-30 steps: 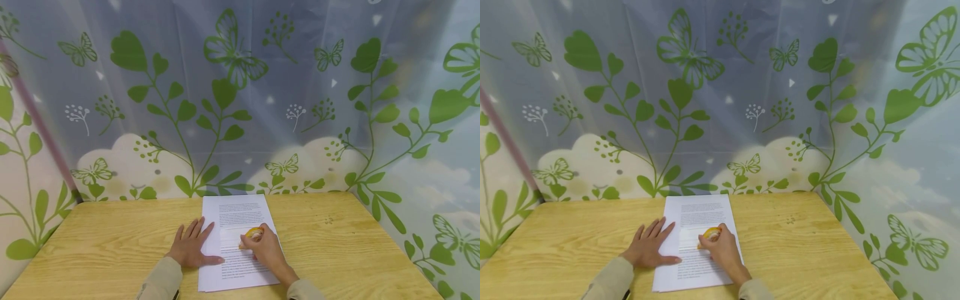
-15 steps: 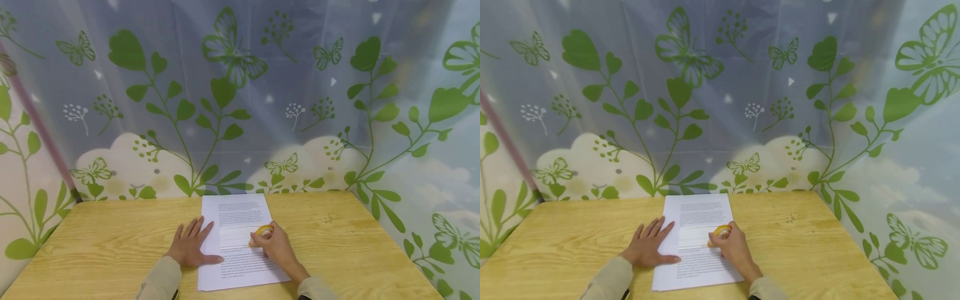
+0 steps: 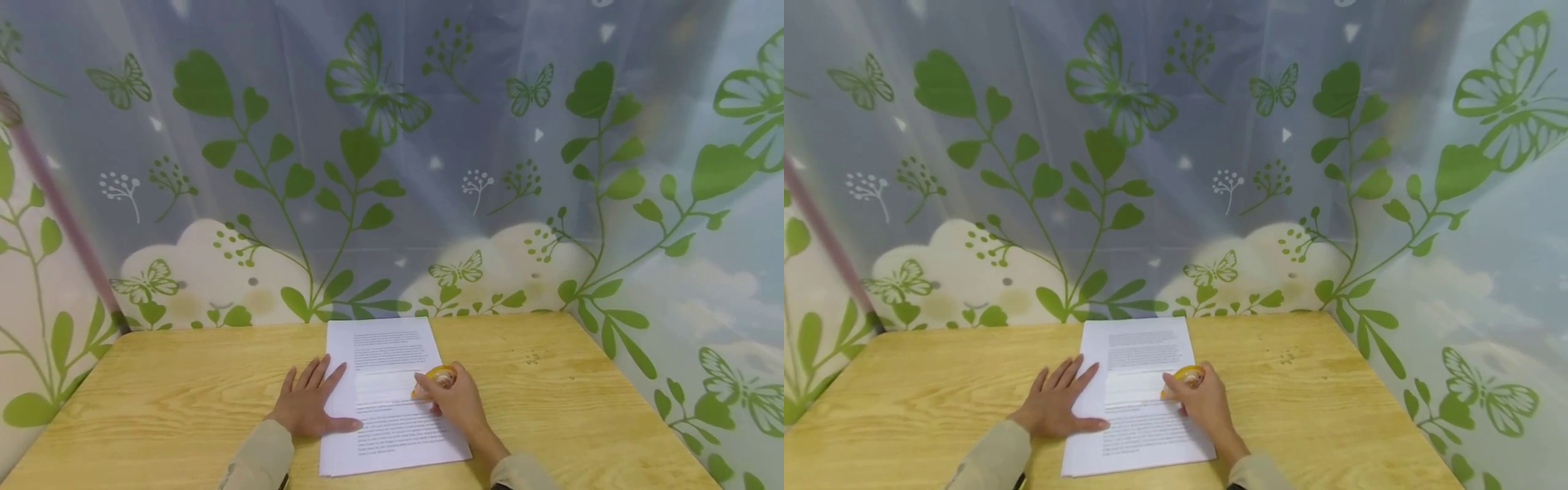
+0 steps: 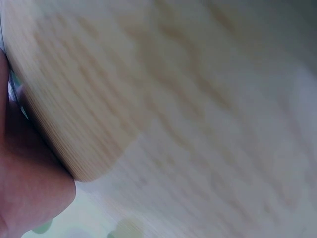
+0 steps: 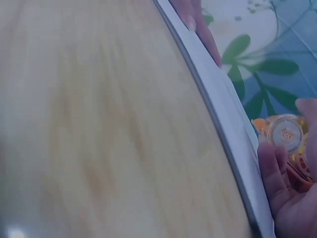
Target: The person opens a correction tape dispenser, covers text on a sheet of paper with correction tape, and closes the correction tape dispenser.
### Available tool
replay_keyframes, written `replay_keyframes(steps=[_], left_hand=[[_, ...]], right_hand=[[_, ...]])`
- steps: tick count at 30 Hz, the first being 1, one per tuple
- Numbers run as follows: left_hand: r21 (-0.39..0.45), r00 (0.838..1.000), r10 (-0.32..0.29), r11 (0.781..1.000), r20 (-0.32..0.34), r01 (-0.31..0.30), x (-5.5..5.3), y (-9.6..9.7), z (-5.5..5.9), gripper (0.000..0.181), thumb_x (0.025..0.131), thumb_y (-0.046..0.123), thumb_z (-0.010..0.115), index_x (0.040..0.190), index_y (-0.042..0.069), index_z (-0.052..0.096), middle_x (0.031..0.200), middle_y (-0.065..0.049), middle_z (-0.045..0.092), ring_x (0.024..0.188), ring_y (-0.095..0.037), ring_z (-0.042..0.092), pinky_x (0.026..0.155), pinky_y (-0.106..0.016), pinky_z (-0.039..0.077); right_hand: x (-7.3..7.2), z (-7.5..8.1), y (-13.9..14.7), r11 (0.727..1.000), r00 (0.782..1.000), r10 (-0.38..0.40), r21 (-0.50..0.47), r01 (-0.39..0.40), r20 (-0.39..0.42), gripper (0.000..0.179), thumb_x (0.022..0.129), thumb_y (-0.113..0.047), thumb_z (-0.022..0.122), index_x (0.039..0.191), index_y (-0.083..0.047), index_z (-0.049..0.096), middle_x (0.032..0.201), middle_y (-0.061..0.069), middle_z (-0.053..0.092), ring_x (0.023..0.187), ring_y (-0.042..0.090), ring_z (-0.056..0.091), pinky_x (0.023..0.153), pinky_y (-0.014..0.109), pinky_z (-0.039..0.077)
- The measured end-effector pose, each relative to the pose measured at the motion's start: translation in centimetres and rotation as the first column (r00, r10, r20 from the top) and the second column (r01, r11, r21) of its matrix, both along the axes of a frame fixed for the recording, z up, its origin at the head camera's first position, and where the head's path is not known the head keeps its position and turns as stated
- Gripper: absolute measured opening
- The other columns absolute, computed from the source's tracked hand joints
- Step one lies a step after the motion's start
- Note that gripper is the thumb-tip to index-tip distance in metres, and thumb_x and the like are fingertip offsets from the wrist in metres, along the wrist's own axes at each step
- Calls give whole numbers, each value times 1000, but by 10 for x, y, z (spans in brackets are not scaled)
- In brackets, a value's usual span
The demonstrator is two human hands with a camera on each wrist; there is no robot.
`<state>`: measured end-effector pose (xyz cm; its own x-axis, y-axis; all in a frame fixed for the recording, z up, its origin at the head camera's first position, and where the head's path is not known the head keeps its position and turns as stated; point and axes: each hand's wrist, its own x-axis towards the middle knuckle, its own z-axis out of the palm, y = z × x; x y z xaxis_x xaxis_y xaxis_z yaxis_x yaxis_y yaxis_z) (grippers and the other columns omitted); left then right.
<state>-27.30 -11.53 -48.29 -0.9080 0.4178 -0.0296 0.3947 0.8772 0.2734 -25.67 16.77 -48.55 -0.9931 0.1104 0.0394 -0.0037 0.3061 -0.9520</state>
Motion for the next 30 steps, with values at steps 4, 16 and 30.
replay_keyframes(steps=[4, 16, 30], left_hand=[[23, 1000, 7, 1000, -5, -7, 1, -2, -2, 109, 69, 86, 49, 151, 18, 27, 157, -16, 16, 142, -36, 11, 108, -62, -2], [5, 997, 4, 1000, -75, -4, -11, -4, -24, 113, 64, 92, 42, 152, 23, 25, 158, -10, 13, 143, -32, 10, 108, -60, 1], [-26, 1000, -3, 1000, -8, 3, -1, -2, -2, 110, 69, 88, 44, 153, 20, 23, 158, -13, 13, 143, -33, 9, 109, -60, 2]], right_hand=[[0, -1, -22, 999, 999, 49, -7, -49, -10, 59, 78, -43, 77, 108, 1, 50, 75, 7, 64, 50, 18, 61, 48, 32, 53], [-1, -2, -77, 991, 994, 103, 88, -101, -22, 54, 81, -43, 75, 106, -2, 49, 70, 1, 62, 42, 14, 57, 44, 27, 48], [0, 0, -89, 968, 994, 83, 243, -63, -72, 49, 79, -45, 75, 96, -6, 50, 76, 0, 58, 62, 11, 55, 53, 27, 47]])
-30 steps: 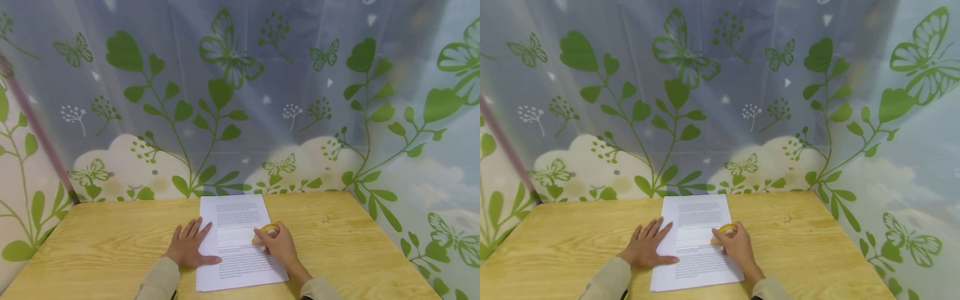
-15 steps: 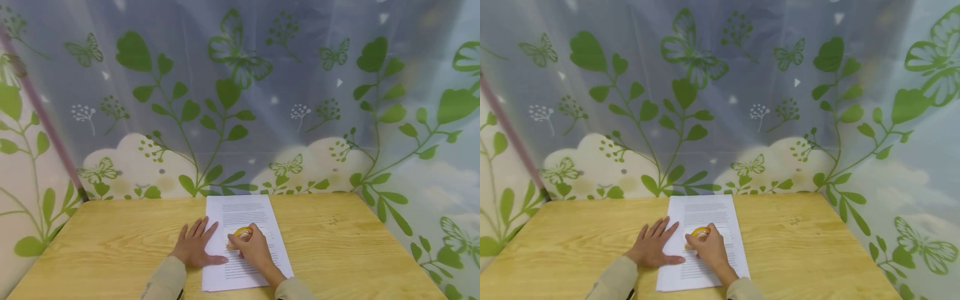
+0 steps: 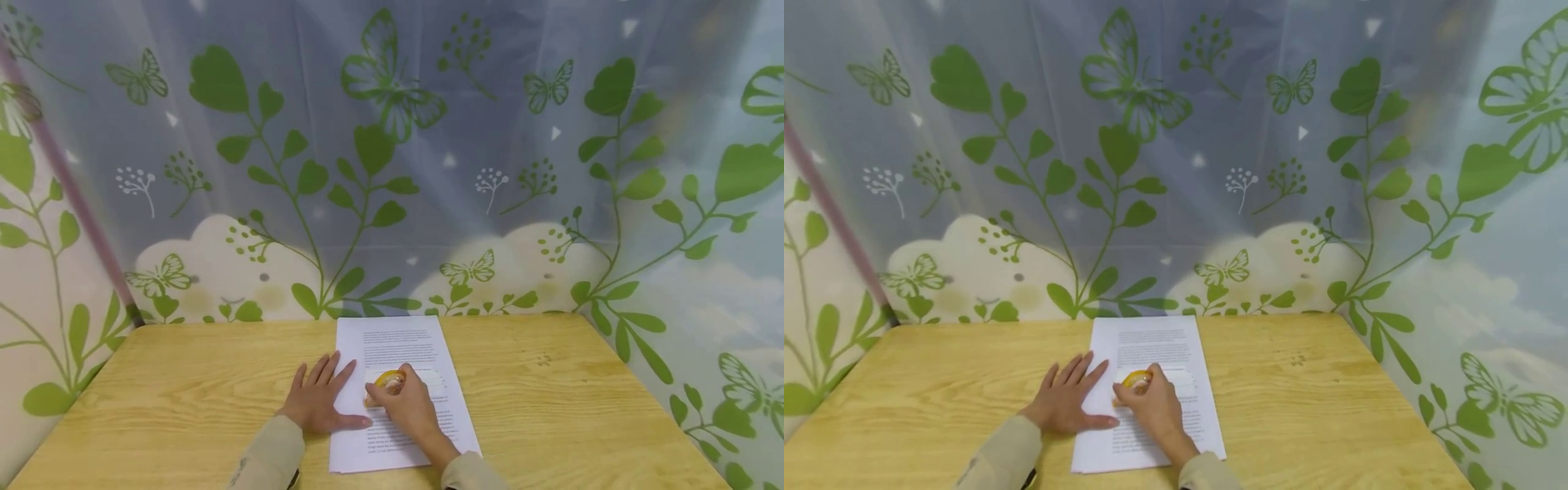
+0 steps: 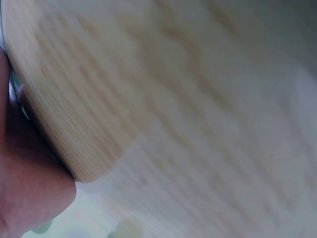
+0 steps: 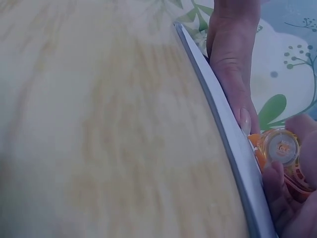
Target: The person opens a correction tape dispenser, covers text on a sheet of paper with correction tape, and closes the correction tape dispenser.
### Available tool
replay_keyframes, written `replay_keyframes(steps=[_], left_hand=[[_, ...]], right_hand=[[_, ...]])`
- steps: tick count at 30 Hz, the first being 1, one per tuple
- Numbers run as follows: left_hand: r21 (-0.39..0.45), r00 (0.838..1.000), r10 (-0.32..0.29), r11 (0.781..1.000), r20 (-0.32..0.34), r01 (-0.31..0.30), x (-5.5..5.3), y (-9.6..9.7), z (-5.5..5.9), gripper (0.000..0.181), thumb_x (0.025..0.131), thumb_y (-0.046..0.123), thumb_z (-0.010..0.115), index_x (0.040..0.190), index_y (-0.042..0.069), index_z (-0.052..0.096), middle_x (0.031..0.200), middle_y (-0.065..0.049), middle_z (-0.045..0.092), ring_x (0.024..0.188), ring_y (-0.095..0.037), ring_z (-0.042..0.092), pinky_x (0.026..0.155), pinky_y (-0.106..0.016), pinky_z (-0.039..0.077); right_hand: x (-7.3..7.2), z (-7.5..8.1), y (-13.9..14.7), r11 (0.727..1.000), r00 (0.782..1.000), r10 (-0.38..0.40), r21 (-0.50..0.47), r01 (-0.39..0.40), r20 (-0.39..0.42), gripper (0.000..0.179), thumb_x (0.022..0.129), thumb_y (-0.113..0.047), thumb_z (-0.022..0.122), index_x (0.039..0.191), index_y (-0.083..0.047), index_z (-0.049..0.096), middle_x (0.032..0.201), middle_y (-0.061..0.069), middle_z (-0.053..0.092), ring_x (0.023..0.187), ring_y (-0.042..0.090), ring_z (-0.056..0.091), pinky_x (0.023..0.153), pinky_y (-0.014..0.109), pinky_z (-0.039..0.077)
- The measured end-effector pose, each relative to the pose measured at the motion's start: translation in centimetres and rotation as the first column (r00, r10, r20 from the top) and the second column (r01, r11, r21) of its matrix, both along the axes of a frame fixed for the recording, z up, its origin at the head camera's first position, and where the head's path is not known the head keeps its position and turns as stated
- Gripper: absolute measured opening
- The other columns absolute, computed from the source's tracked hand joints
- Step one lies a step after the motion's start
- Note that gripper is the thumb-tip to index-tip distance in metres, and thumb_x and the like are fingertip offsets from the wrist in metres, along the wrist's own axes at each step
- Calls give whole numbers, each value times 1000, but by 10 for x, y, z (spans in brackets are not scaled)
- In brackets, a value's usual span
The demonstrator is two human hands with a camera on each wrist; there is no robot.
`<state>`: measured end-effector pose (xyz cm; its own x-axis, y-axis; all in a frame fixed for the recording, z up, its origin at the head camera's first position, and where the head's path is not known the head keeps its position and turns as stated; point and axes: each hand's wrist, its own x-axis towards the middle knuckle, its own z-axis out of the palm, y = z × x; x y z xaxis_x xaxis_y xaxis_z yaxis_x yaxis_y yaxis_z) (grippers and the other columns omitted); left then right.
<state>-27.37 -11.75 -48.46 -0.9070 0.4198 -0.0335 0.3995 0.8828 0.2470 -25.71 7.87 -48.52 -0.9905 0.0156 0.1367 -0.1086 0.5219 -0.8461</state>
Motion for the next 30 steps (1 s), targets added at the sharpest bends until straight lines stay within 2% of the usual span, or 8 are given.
replay_keyframes(steps=[5, 10, 12, 14, 18, 19, 24, 30], left_hand=[[0, 1000, 13, 1000, -14, -13, 4, 2, 11, 106, 70, 85, 49, 151, 19, 28, 157, -13, 17, 142, -33, 13, 108, -61, 8], [-11, 1000, 15, 1000, -11, -15, 3, 2, 9, 108, 69, 87, 45, 152, 21, 27, 157, -12, 16, 143, -33, 13, 108, -61, 7], [3, 1000, 2, 1000, -23, -2, 1, 1, 4, 108, 69, 87, 46, 152, 21, 25, 158, -13, 15, 143, -34, 12, 108, -62, 5], [13, 1000, -4, 1000, -11, 4, 3, 2, 6, 107, 70, 84, 50, 152, 19, 26, 157, -14, 15, 142, -35, 12, 108, -62, 4], [24, 1000, -10, 1000, -11, 10, 3, 2, 4, 107, 70, 84, 50, 151, 17, 28, 157, -15, 16, 142, -36, 12, 108, -62, 2], [23, 1000, -4, 1000, -5, 4, 4, 3, 7, 108, 70, 85, 50, 151, 16, 30, 156, -16, 17, 142, -36, 13, 108, -62, 4], [3, 999, 3, 1000, -32, -3, 3, 3, 7, 107, 70, 85, 49, 151, 18, 30, 156, -15, 18, 142, -35, 14, 108, -62, 8], [-26, 1000, 8, 1000, -18, -8, 4, 4, 10, 106, 71, 85, 47, 152, 20, 27, 157, -14, 16, 143, -34, 13, 109, -61, 8]], right_hand=[[-1, 1, 0, 1000, 1000, 20, 1, -20, -22, 47, 80, -42, 75, 94, -6, 49, 75, -1, 58, 59, 10, 55, 51, 26, 47], [-1, 0, 3, 1000, 1000, 8, -3, -8, -26, 45, 79, -39, 76, 95, -6, 50, 76, -2, 58, 61, 10, 56, 55, 25, 48], [-1, -1, 5, 1000, 999, 2, 0, -2, -32, 45, 79, -38, 77, 95, -6, 50, 76, -1, 58, 62, 10, 56, 55, 25, 48], [0, -1, 7, 1000, 999, -1, 4, 1, -35, 45, 78, -38, 77, 94, -6, 50, 76, -1, 58, 62, 10, 55, 55, 25, 47], [1, -1, 12, 1000, 999, 1, 0, -1, -32, 45, 79, -37, 77, 95, -5, 50, 77, 0, 58, 62, 10, 55, 55, 24, 47], [1, 0, 13, 1000, 1000, 3, -2, -3, -27, 45, 79, -37, 77, 95, -5, 50, 77, 0, 58, 62, 10, 55, 54, 24, 47], [1, 2, 20, 1000, 1000, 18, -10, -18, -8, 45, 81, -36, 75, 97, -4, 49, 77, 1, 58, 61, 11, 55, 53, 25, 47], [0, 3, 29, 1000, 1000, 24, 0, -24, -3, 46, 81, -38, 75, 97, -3, 49, 76, 1, 59, 61, 12, 55, 53, 26, 47]])
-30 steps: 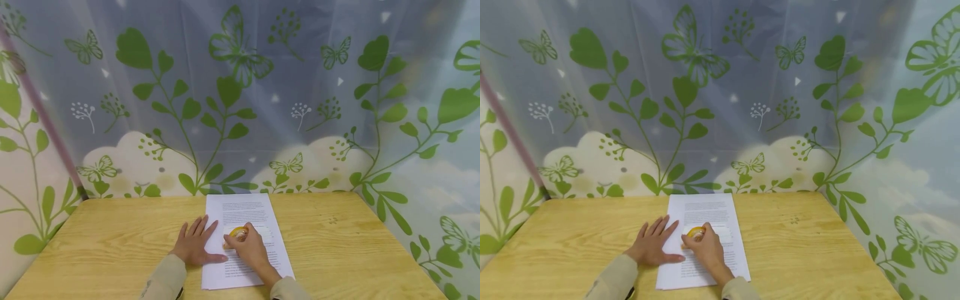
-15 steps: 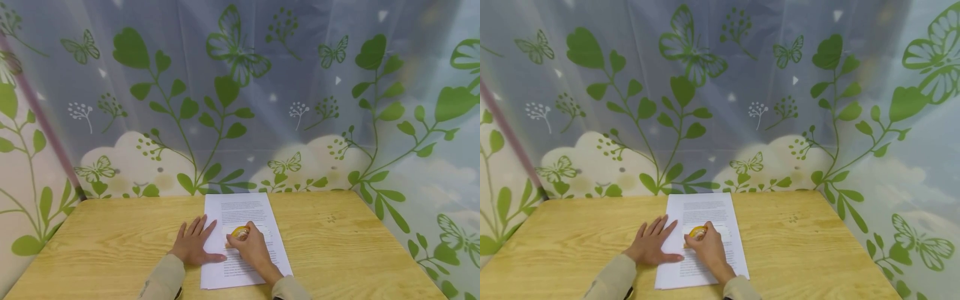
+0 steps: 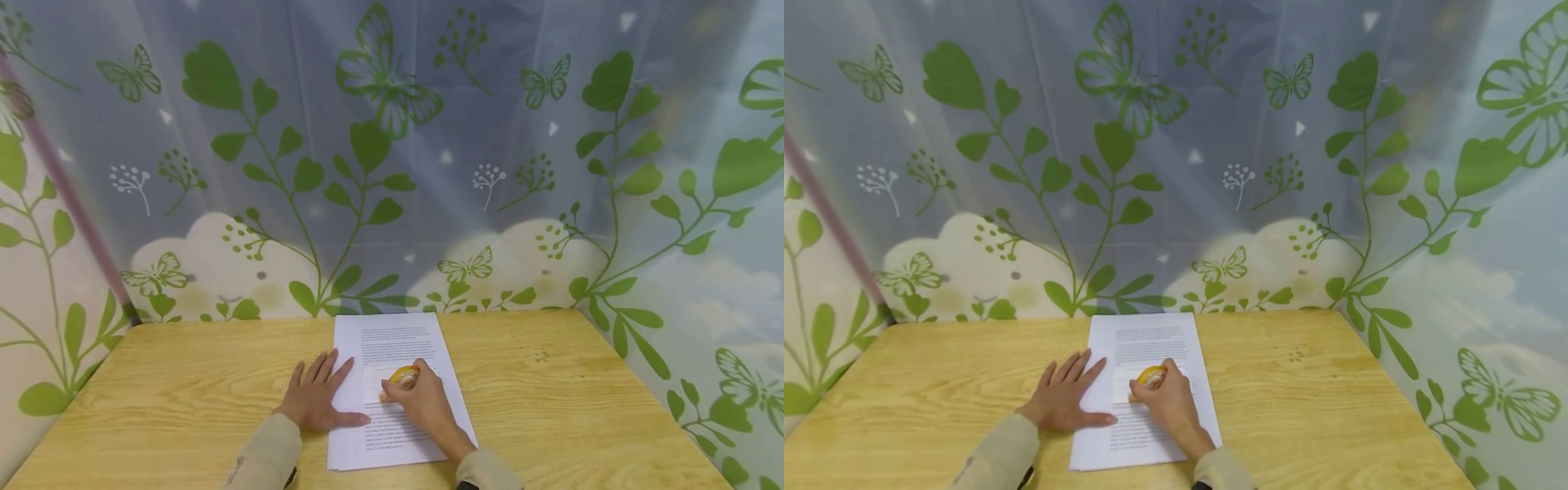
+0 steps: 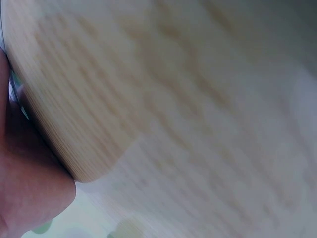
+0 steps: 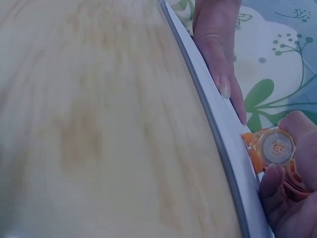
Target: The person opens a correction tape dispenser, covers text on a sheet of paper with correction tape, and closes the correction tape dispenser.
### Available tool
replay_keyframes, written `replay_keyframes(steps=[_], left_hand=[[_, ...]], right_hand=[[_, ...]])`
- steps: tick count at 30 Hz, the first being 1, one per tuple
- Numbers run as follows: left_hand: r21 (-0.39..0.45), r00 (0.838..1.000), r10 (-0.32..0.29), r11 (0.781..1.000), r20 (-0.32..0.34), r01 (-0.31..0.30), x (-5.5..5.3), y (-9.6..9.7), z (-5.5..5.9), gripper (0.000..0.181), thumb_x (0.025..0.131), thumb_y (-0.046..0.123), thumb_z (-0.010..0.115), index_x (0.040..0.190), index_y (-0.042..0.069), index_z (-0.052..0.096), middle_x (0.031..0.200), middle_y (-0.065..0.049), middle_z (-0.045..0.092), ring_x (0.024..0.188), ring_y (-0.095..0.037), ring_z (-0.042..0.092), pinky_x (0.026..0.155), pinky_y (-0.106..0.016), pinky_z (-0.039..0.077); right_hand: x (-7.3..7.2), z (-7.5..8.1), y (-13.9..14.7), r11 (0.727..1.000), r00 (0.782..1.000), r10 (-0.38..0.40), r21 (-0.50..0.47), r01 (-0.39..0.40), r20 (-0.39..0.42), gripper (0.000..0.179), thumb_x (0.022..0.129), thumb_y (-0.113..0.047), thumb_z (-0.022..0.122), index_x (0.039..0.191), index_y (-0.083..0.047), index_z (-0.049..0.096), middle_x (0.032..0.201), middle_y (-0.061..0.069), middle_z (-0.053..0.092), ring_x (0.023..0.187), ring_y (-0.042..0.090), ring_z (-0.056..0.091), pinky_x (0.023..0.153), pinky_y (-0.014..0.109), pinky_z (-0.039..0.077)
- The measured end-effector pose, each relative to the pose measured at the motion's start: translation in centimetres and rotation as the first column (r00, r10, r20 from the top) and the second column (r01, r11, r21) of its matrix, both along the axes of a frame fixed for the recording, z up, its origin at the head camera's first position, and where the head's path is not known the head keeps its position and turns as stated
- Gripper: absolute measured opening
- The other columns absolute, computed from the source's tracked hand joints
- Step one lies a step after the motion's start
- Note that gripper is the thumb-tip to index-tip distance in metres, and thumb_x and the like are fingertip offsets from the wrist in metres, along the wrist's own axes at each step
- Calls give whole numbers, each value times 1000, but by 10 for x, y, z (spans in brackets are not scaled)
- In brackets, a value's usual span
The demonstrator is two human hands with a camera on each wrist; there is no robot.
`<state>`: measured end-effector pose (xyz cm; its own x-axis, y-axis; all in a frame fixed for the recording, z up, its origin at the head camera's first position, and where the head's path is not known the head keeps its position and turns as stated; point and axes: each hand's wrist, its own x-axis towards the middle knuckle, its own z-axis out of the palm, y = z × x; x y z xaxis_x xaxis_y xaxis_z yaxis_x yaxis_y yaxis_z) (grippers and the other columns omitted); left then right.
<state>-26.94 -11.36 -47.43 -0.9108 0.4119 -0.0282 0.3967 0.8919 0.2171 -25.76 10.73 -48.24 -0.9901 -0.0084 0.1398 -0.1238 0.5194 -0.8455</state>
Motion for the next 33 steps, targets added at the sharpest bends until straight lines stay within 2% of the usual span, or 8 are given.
replay_keyframes(steps=[7, 18, 25, 33], left_hand=[[-6, 1000, 5, 1000, 24, -5, 0, 0, 2, 106, 70, 85, 49, 152, 20, 28, 157, -14, 16, 143, -34, 12, 109, -60, 6], [6, 999, 17, 1000, 50, -17, 0, 2, 2, 107, 70, 84, 50, 152, 20, 27, 157, -13, 15, 143, -34, 11, 109, -60, 5], [24, 999, 1, 1000, 37, -2, -1, 0, -2, 108, 69, 84, 50, 151, 17, 29, 157, -15, 16, 142, -35, 12, 108, -61, 3], [12, 1000, 10, 1000, 28, -10, 0, 1, 0, 106, 70, 84, 51, 151, 20, 29, 157, -14, 17, 142, -34, 14, 108, -61, 6]], right_hand=[[-2, -1, 11, 1000, 1000, -5, 18, 6, -18, 46, 80, -38, 76, 96, -3, 50, 76, 2, 59, 61, 11, 55, 52, 25, 47], [-1, 0, 30, 999, 999, -32, 2, 32, 2, 43, 80, -34, 77, 93, -3, 49, 77, 4, 58, 60, 11, 54, 52, 25, 47], [-2, -1, 38, 998, 998, -56, 9, 56, 10, 43, 80, -34, 77, 91, -4, 48, 74, 3, 57, 58, 10, 52, 50, 23, 45], [-1, 0, 48, 998, 997, -67, 18, 66, 25, 45, 79, -36, 78, 91, -4, 48, 75, 3, 57, 59, 10, 51, 51, 23, 42]])
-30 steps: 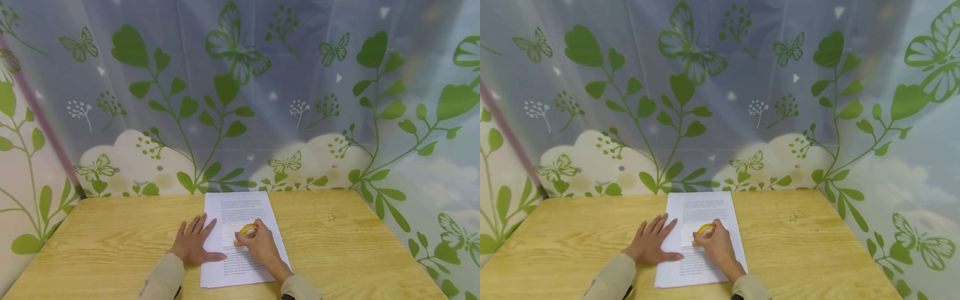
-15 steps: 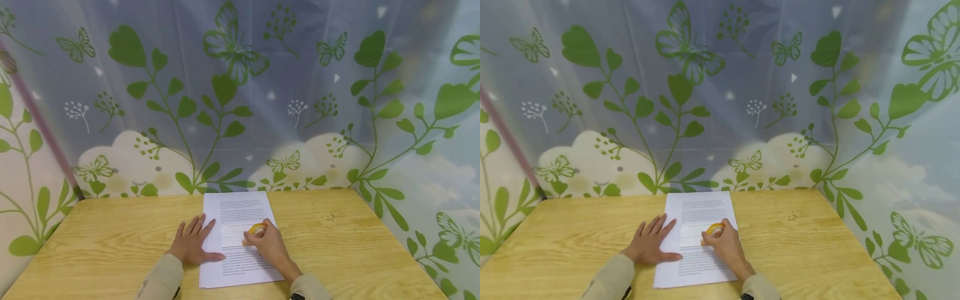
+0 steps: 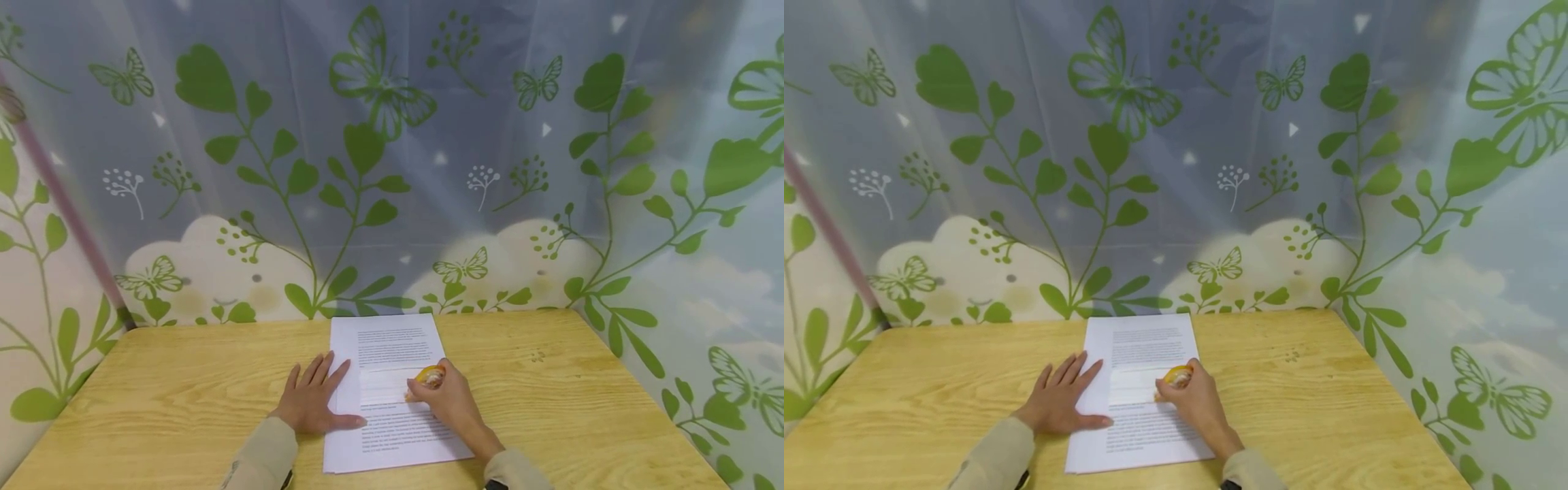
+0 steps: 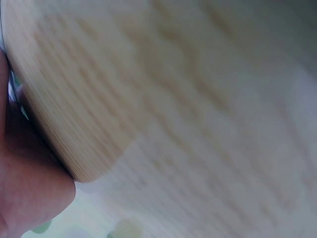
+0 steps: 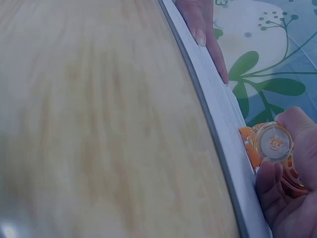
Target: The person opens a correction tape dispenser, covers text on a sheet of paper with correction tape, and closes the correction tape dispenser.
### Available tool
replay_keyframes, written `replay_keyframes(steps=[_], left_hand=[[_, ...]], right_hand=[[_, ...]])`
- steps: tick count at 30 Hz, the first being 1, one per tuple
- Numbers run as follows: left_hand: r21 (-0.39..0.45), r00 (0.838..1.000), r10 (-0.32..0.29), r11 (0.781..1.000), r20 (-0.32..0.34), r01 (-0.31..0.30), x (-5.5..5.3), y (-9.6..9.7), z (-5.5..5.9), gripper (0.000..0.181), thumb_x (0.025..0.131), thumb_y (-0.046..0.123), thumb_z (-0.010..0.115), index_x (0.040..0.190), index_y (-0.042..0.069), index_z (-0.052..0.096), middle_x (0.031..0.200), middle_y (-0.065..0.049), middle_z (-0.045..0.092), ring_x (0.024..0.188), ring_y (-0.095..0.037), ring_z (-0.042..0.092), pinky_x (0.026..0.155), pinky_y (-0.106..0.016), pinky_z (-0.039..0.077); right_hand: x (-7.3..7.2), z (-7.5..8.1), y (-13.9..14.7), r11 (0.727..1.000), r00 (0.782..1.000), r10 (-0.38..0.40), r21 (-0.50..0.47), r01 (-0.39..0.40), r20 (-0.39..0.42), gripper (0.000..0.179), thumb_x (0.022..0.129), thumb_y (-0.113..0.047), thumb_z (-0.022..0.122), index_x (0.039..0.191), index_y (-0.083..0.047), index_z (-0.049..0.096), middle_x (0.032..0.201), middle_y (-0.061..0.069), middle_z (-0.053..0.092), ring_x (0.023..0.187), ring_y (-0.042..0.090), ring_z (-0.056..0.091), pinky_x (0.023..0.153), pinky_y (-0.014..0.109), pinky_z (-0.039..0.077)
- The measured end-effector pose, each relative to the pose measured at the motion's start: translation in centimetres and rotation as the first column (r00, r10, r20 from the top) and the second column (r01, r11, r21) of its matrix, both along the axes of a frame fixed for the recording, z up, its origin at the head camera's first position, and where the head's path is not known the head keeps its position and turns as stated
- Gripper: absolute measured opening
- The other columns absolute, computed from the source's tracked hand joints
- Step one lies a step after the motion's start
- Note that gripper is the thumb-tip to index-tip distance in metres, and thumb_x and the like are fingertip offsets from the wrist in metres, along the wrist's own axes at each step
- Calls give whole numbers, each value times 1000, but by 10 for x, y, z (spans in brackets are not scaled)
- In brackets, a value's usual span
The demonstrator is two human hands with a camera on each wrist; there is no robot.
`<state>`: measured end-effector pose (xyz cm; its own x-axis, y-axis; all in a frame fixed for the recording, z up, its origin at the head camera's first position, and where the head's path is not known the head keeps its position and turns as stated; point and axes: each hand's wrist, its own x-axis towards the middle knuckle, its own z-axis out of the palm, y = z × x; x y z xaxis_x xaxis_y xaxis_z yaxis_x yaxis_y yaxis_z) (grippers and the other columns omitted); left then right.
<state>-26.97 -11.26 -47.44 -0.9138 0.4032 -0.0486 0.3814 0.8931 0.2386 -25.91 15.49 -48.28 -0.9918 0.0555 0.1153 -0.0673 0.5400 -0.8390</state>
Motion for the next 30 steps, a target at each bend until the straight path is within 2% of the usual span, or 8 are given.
replay_keyframes(steps=[5, 7, 13, 15, 24, 30], left_hand=[[-6, 1000, 5, 1000, 4, -5, 1, 1, 1, 106, 70, 83, 52, 152, 21, 28, 157, -13, 16, 142, -34, 14, 109, -60, 6], [6, 1000, 6, 1000, 4, -6, -1, 0, -2, 107, 69, 84, 52, 152, 21, 28, 157, -12, 15, 142, -34, 13, 109, -60, 4], [6, 1000, 8, 1000, 16, -8, 0, 1, 1, 107, 69, 84, 52, 152, 21, 27, 158, -12, 15, 143, -34, 12, 109, -60, 4], [-3, 1000, 5, 1000, 20, -5, 2, 2, 5, 106, 70, 82, 53, 152, 20, 27, 157, -13, 16, 142, -34, 13, 109, -60, 5], [-2, 1000, 6, 1000, 21, -6, 2, 2, 5, 106, 70, 82, 53, 152, 20, 27, 157, -13, 15, 143, -34, 12, 109, -60, 5], [-3, 1000, 1, 1000, 16, -1, 2, 1, 4, 107, 70, 84, 52, 152, 21, 27, 158, -13, 15, 143, -34, 12, 109, -61, 5]], right_hand=[[3, 3, 7, 999, 1000, 16, -47, -15, 3, 43, 80, -32, 78, 96, -2, 51, 76, 3, 59, 63, 12, 53, 54, 24, 44], [2, 2, 10, 998, 1000, 15, -53, -14, 7, 44, 80, -33, 78, 99, -2, 52, 77, 2, 59, 63, 11, 53, 55, 24, 44], [0, 1, 19, 1000, 999, -7, -7, 8, 34, 57, 79, -39, 77, 112, 2, 53, 77, 2, 59, 64, 12, 52, 57, 26, 43], [0, 1, 21, 1000, 999, -13, 7, 13, 37, 60, 79, -40, 77, 114, 2, 52, 77, 2, 58, 64, 12, 52, 57, 27, 44], [0, 1, 34, 999, 999, -20, -37, 22, 51, 59, 78, -36, 79, 115, 2, 52, 73, 3, 59, 59, 13, 51, 54, 25, 42], [0, 2, 44, 1000, 999, -18, -2, 18, 27, 50, 79, -36, 78, 106, -1, 54, 78, 3, 61, 63, 13, 54, 56, 26, 45]])
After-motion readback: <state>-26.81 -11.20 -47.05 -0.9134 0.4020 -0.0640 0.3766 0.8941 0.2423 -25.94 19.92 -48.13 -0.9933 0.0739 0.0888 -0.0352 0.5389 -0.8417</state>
